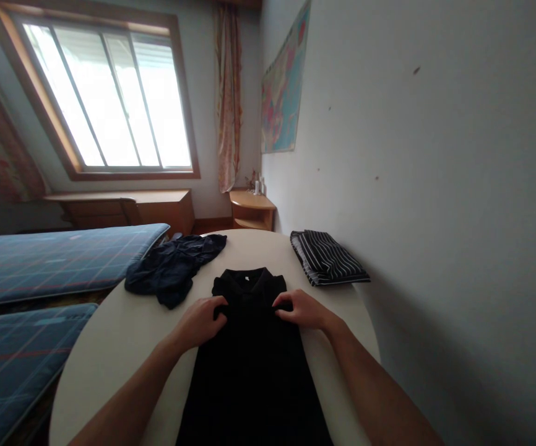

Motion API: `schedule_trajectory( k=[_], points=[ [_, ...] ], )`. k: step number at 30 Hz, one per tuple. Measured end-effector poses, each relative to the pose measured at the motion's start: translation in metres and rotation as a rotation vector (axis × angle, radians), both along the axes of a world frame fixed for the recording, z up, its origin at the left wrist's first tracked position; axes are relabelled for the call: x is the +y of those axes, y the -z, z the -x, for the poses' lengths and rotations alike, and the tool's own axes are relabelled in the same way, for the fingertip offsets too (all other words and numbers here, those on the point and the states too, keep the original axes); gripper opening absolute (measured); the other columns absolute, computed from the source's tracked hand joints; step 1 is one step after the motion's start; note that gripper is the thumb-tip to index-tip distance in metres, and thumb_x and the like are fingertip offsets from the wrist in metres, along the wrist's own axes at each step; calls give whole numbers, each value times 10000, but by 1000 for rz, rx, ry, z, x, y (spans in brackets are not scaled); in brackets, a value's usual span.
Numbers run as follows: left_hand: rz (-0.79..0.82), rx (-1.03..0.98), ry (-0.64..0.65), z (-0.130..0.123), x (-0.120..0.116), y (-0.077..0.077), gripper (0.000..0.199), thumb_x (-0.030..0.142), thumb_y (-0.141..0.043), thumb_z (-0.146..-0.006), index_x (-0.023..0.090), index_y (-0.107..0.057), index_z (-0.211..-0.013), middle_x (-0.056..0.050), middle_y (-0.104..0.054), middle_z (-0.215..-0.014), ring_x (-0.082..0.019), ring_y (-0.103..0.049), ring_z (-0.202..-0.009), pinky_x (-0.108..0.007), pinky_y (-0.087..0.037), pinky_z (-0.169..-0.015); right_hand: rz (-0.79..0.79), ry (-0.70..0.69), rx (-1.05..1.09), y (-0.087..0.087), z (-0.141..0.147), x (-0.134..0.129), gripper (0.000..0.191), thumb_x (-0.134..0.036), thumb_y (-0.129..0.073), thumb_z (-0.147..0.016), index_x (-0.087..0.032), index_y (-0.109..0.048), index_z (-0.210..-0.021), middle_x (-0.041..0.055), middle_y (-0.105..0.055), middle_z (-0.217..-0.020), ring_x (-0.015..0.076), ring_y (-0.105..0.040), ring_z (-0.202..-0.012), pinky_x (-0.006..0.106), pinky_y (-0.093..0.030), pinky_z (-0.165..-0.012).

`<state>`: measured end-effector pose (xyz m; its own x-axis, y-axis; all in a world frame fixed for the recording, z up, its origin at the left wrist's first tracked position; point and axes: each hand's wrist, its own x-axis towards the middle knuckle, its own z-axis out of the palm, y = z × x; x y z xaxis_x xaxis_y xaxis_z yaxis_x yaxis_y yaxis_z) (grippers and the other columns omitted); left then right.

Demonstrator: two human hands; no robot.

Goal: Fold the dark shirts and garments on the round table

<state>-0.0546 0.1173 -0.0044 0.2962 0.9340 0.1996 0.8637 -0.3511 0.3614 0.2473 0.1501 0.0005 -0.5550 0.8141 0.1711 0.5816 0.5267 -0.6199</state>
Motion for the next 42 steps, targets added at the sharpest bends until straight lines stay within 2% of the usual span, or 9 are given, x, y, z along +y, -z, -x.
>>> schedule_trajectory(
  k=[6,11,18,22,26,30,34,38,42],
  points=[
    [-219,-121,-13,4,22,10,264,217,-454,-864,191,-653,-1035,-80,-691,-1036,-241,-634,-1016,-358,-467,-945,-237,160,127,9,9,15,192,-258,-596,-871,-221,-715,-1016,51,-728,-1033,204,-654,-979,338,-460,-919],
    [-112,-91,27,9,30,27,282,233,-481,-872,177,-671,-1072,-102,-698,-1069,-264,-627,-1050,-394,-466,-969,-126,137,16,20,10,21,237,-280,-607,-858,-205,-717,-1054,74,-724,-1069,224,-652,-1019,357,-459,-948],
    [26,-17,84,7,6,7,283,169,-533,-764,197,-705,-986,-74,-720,-964,-247,-652,-970,-337,-485,-888,10,55,-87,7,1,5,281,-394,-665,-797,-210,-761,-986,52,-757,-924,225,-684,-865,315,-478,-811],
    [56,-17,138,11,-2,1,244,178,-535,-741,199,-701,-918,-57,-716,-894,-232,-661,-883,-324,-487,-828,81,-36,-110,-1,0,-2,223,-322,-667,-762,-205,-769,-921,9,-744,-804,180,-658,-730,259,-453,-684],
    [-47,-169,115,13,2,-5,226,257,-530,-808,190,-672,-971,-52,-709,-922,-209,-650,-859,-311,-488,-812,-23,-3,-39,-5,1,-3,196,-229,-625,-754,-191,-754,-897,8,-734,-795,173,-646,-724,256,-449,-678],
    [-203,-327,28,14,14,-10,247,365,-498,-899,214,-661,-1007,-34,-706,-970,-187,-640,-850,-289,-491,-789,-251,174,154,-7,3,5,209,-302,-598,-854,-204,-722,-990,38,-744,-941,202,-666,-885,311,-468,-844],
    [-183,-364,-92,14,30,3,281,414,-512,-904,228,-664,-1049,-18,-718,-955,-175,-647,-761,-281,-503,-738,-289,259,191,3,6,15,217,-350,-587,-896,-209,-700,-1016,59,-730,-1024,212,-658,-977,341,-458,-925],
    [-89,-298,-61,14,38,19,273,341,-489,-890,229,-653,-1077,-18,-721,-931,-178,-658,-757,-277,-503,-714,-178,194,69,16,6,20,221,-305,-589,-880,-204,-700,-1042,72,-724,-1069,221,-655,-1002,354,-467,-926],
    [-99,-290,-95,18,34,20,338,250,-483,-827,229,-619,-1136,-3,-690,-872,-171,-645,-739,-271,-485,-690,-175,201,75,16,2,19,247,-258,-572,-856,-207,-701,-1060,54,-726,-1045,196,-657,-925,323,-477,-881]
  ],
)
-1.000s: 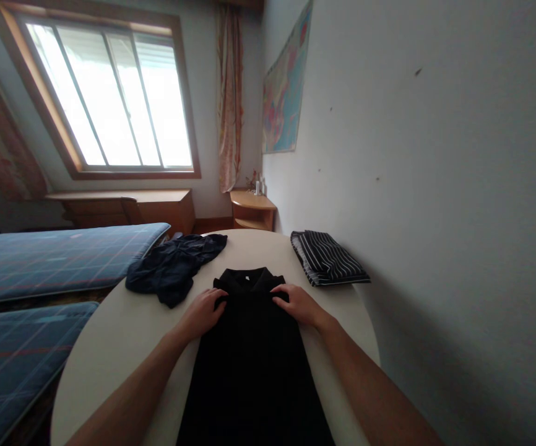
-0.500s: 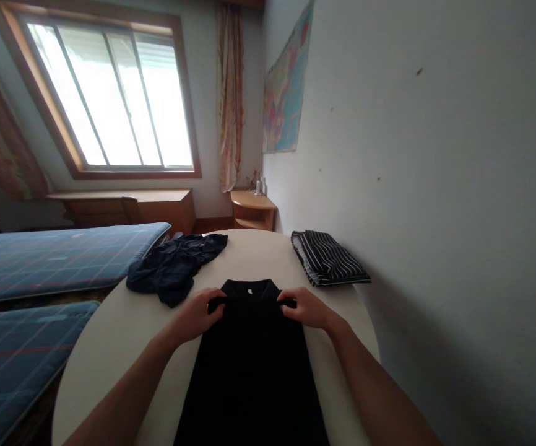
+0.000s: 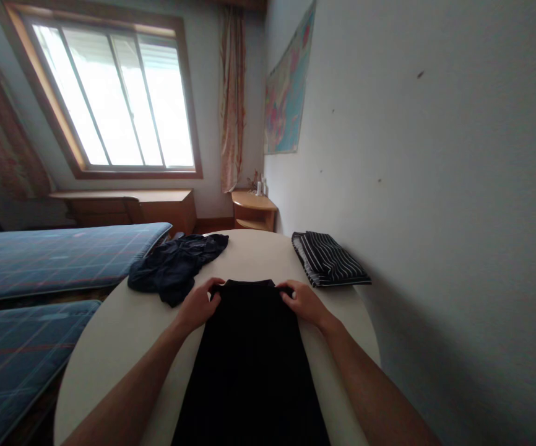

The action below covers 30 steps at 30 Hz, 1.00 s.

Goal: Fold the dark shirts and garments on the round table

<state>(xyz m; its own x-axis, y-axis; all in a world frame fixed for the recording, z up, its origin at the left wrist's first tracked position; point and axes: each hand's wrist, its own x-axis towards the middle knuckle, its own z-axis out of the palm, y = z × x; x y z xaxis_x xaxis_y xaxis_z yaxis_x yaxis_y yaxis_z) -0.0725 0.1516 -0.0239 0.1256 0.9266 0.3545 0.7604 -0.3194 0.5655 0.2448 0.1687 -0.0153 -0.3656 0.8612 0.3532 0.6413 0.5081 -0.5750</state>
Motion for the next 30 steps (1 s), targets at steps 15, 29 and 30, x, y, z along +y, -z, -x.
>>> schedule_trajectory(
  k=[15,29,30],
  points=[
    [-77,-372,1,4,21,-30,373,375,-566,-820,197,-530,-1147,-38,-697,-902,-159,-641,-694,-257,-466,-627,-114,121,149,-30,2,23,251,-328,-544,-888,-194,-698,-1035,40,-727,-929,162,-625,-749,288,-468,-759],
    [-156,-29,-109,-1,30,17,434,259,-528,-856,192,-521,-1285,-121,-616,-1276,-269,-623,-1084,-456,-467,-985,-253,108,-7,8,14,32,316,-295,-504,-922,-191,-669,-1171,95,-658,-1229,213,-567,-1176,386,-382,-1078],
    [-223,19,-119,-5,24,11,389,258,-530,-860,191,-552,-1243,-124,-591,-1309,-282,-590,-1143,-470,-438,-1025,-268,54,-43,5,18,27,337,-328,-500,-937,-202,-661,-1205,93,-631,-1290,216,-529,-1236,396,-348,-1109]
  ],
)
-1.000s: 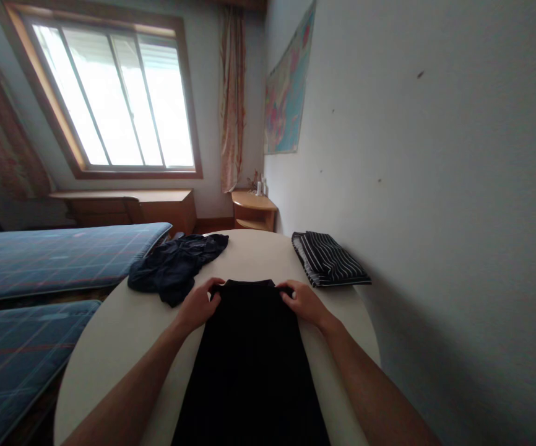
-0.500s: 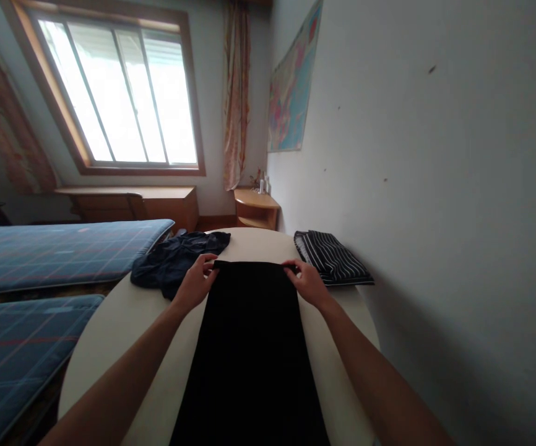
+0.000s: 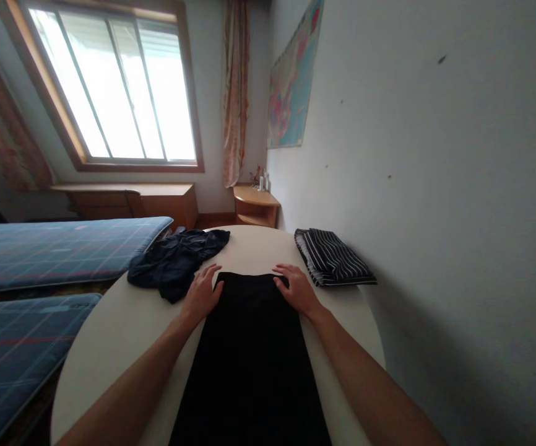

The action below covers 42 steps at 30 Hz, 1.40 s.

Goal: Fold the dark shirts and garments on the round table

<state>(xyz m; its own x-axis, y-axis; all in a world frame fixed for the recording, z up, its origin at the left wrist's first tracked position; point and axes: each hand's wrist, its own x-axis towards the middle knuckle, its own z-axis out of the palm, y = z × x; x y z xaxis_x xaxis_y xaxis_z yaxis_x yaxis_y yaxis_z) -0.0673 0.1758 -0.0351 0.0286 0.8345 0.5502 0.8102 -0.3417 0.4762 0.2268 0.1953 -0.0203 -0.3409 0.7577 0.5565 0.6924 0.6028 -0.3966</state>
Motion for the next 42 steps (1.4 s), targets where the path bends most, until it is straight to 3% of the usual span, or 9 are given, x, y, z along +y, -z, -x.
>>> schedule_trajectory(
  k=[3,7,13,17,24,28,36,39,42],
  points=[
    [-73,88,46,-19,-25,-15,255,247,-509,-894,207,-611,-1124,-100,-601,-1266,-269,-562,-1173,-447,-416,-1050,85,-164,-162,-3,15,-14,447,-450,-481,-960,-251,-584,-1346,67,-518,-1451,229,-397,-1380,429,-261,-1165],
    [122,181,257,-47,-57,-27,168,273,-544,-906,233,-655,-1026,-57,-674,-1052,-230,-635,-996,-380,-485,-934,314,-183,-345,1,27,-19,511,-571,-431,-955,-308,-563,-1373,40,-391,-1548,269,-271,-1455,510,-174,-1181],
    [239,291,335,-71,-87,-39,300,378,-505,-955,254,-646,-1188,-64,-597,-1339,-257,-577,-1186,-419,-430,-1038,404,112,-370,3,17,-8,484,-560,-400,-962,-353,-563,-1368,28,-360,-1567,279,-239,-1461,505,-199,-1154],
    [297,363,312,-82,-98,-27,555,570,-377,-976,282,-464,-1443,-79,-373,-1558,-335,-346,-1419,-520,-312,-1130,356,390,-364,3,12,-11,479,-535,-381,-970,-328,-588,-1349,81,-424,-1523,308,-350,-1389,503,-292,-1083],
    [424,432,248,-53,-62,0,705,608,-403,-942,260,-282,-1543,-110,-207,-1616,-365,-102,-1489,-616,-148,-1163,280,630,-441,-12,10,-44,460,-496,-466,-940,-129,-718,-1053,245,-661,-1095,366,-584,-1065,517,-373,-935],
    [377,469,350,-39,-54,-3,660,558,-487,-922,356,-306,-1523,-59,-208,-1623,-360,-94,-1491,-607,-129,-1173,182,503,-375,-16,4,-48,394,-456,-470,-950,-154,-693,-1071,199,-657,-1141,320,-575,-1092,459,-393,-958],
    [356,481,452,-74,-79,-10,618,592,-486,-919,347,-401,-1480,-60,-173,-1633,-386,-87,-1486,-604,-130,-1180,205,66,-312,5,31,-40,514,-514,-325,-1003,-276,-501,-1424,50,-403,-1542,259,-306,-1436,458,-218,-1168],
    [368,462,395,-72,-77,-7,663,638,-423,-930,316,-358,-1506,-78,-202,-1624,-379,-93,-1486,-593,-146,-1179,322,125,-331,13,31,-35,543,-551,-313,-996,-302,-463,-1455,37,-341,-1575,304,-260,-1457,517,-198,-1166],
    [397,421,175,-58,-66,-2,696,631,-366,-948,229,-354,-1515,-127,-248,-1603,-402,-105,-1479,-616,-150,-1161,367,231,-332,17,21,-29,600,-556,-329,-987,-252,-401,-1499,69,-325,-1579,313,-262,-1457,486,-211,-1166]
  ],
)
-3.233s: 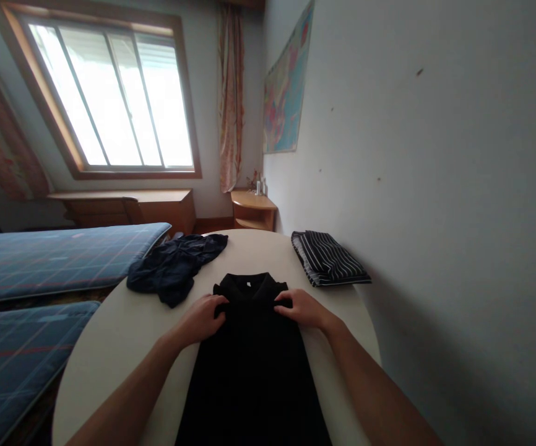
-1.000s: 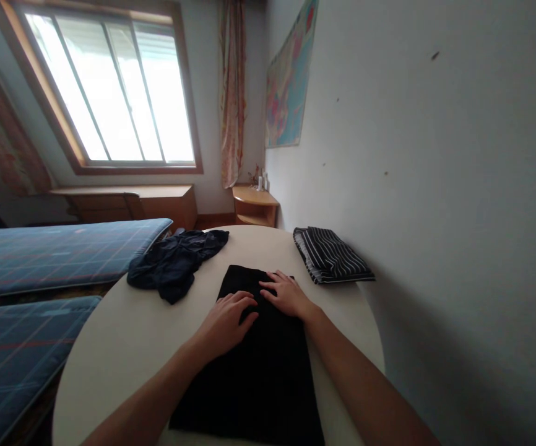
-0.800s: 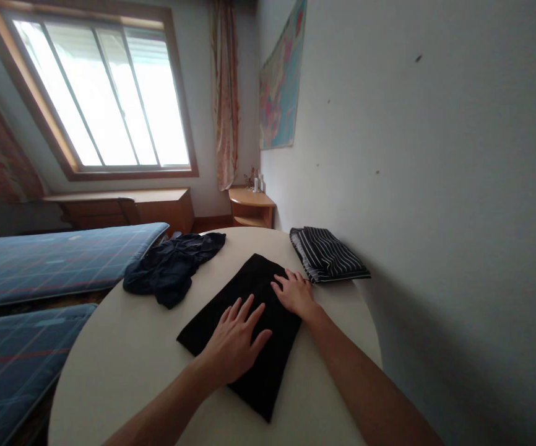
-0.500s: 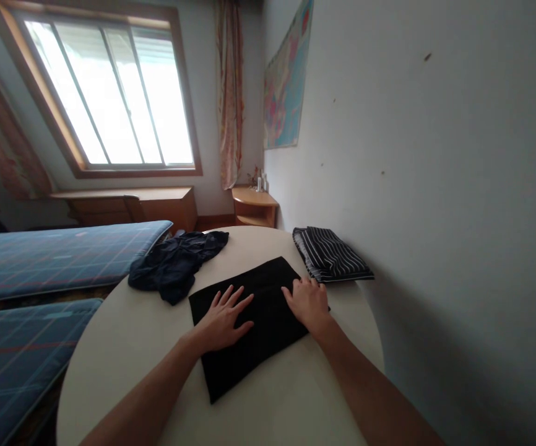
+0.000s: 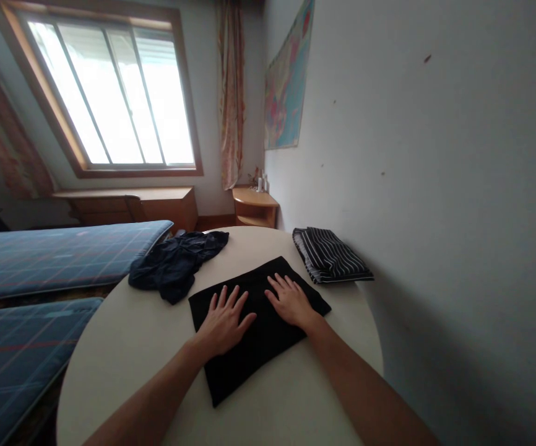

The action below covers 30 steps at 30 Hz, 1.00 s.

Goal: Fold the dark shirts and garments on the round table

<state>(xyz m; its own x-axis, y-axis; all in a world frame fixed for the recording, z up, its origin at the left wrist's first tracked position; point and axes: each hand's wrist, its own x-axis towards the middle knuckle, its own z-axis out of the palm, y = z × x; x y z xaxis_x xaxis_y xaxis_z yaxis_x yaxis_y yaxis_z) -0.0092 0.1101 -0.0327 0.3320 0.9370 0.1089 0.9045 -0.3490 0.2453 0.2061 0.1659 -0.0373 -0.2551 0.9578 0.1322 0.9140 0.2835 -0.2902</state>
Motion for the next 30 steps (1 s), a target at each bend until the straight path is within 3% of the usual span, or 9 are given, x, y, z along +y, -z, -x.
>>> schedule_trajectory(
  k=[4,9,13,16,19,26,30],
  points=[
    [-24,-3,-182,21,20,7,677,585,-386,-944,171,-414,-1479,-153,-280,-1586,-440,-119,-1468,-633,-174,-1136,-9,63,-20,-1,-8,1,625,-557,-350,-976,-190,-445,-1473,111,-398,-1538,318,-285,-1443,468,-247,-1148],
    [-68,-64,-234,30,31,6,618,525,-452,-925,191,-455,-1445,-151,-318,-1574,-442,-170,-1459,-628,-213,-1126,-97,147,-32,-10,-8,-5,535,-520,-390,-968,-187,-597,-1331,143,-560,-1393,335,-446,-1300,495,-323,-1066],
    [-179,-101,-48,8,11,-2,600,525,-467,-936,260,-428,-1472,-103,-262,-1606,-399,-136,-1479,-584,-199,-1160,-152,206,-33,-10,-13,-2,523,-512,-415,-958,-189,-591,-1331,154,-561,-1374,322,-476,-1264,468,-331,-1055],
    [-82,-82,149,-14,-8,-6,627,598,-472,-923,369,-366,-1498,-45,-127,-1644,-409,-41,-1484,-614,-174,-1160,-121,264,-14,-6,-21,4,608,-538,-436,-942,-159,-512,-1411,178,-480,-1453,336,-421,-1333,466,-322,-1072],
    [60,-47,308,-22,-17,-9,623,643,-455,-919,416,-355,-1490,-24,-74,-1650,-429,-13,-1476,-665,-144,-1144,-89,272,10,-3,-29,10,626,-524,-454,-934,-132,-489,-1422,182,-524,-1416,320,-455,-1313,445,-338,-1069],
    [144,-37,420,-5,-17,-24,638,612,-591,-852,451,-420,-1445,-11,-153,-1636,-432,-73,-1471,-690,-153,-1134,-87,358,5,-17,-40,9,507,-459,-456,-937,-114,-604,-1277,187,-646,-1244,292,-605,-1144,371,-451,-948],
    [101,-37,388,-8,-20,-24,775,617,-549,-873,336,-270,-1538,-59,-229,-1616,-375,-109,-1485,-622,-150,-1174,16,442,-43,-27,-41,4,503,-503,-425,-945,-105,-684,-1112,214,-692,-1109,312,-671,-1023,389,-492,-846]
  ],
)
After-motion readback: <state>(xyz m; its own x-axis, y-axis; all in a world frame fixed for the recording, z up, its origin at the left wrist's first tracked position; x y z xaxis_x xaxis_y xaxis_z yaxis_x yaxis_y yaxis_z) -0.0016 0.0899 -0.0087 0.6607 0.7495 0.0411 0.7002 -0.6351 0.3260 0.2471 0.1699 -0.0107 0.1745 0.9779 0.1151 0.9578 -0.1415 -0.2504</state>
